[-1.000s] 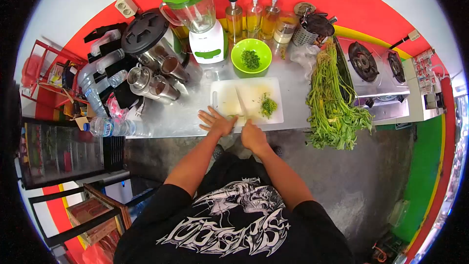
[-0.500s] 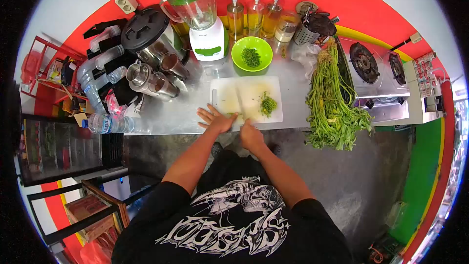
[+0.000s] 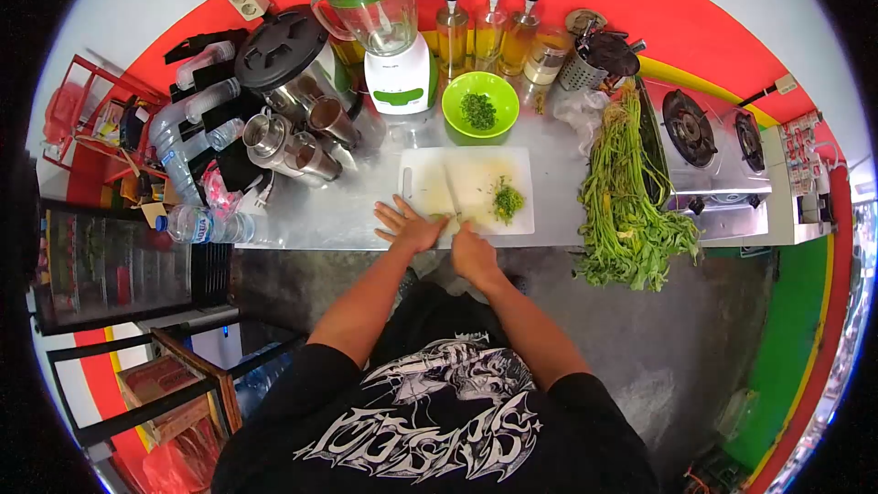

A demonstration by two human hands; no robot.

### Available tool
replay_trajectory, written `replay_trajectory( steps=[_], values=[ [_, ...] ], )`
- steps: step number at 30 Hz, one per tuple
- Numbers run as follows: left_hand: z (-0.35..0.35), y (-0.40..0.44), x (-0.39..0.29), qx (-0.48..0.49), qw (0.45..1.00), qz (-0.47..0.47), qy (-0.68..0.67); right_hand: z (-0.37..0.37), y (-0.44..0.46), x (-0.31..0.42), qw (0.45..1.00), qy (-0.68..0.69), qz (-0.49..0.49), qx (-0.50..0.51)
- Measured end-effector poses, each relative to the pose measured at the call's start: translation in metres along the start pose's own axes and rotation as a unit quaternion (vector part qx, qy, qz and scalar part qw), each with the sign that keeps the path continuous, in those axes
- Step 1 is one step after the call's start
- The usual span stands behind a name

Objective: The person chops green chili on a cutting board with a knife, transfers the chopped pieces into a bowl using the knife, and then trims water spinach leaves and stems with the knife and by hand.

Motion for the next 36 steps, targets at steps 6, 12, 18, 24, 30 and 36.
replay_trajectory(
  steps=[6, 12, 18, 24, 30, 36],
  values=[
    [0.006, 0.005, 0.004, -0.014, 1.0, -0.006, -0.005, -0.001, -0.005, 0.0, 1.0, 0.002, -0.019, -0.002],
    [0.002, 0.0, 0.002, -0.021, 1.0, 0.005, -0.011, -0.007, -0.001, 0.004, 1.0, 0.002, -0.024, -0.004],
    [0.003, 0.0, 0.002, -0.035, 0.999, 0.016, -0.018, 0.005, 0.001, -0.002, 0.999, 0.023, -0.011, -0.024],
    [0.003, -0.001, 0.002, -0.026, 0.999, 0.013, -0.017, -0.003, 0.004, 0.005, 0.999, 0.022, -0.024, -0.009],
    [0.007, 0.003, 0.003, -0.04, 0.999, 0.015, -0.016, -0.002, 0.005, 0.006, 1.0, 0.024, -0.002, -0.015],
    [0.005, 0.0, 0.003, -0.033, 0.999, 0.022, -0.013, 0.004, 0.008, 0.006, 0.999, 0.01, -0.043, -0.003]
  ],
)
Point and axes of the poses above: each hand's wrist, its own y-axis towards the middle knuckle, its own z-axis out of the palm, x = y × z, the point moved 8 cm from there along y, towards the middle knuckle, and after that the axes turned 2 degrees about x, right-handed, at the moved point
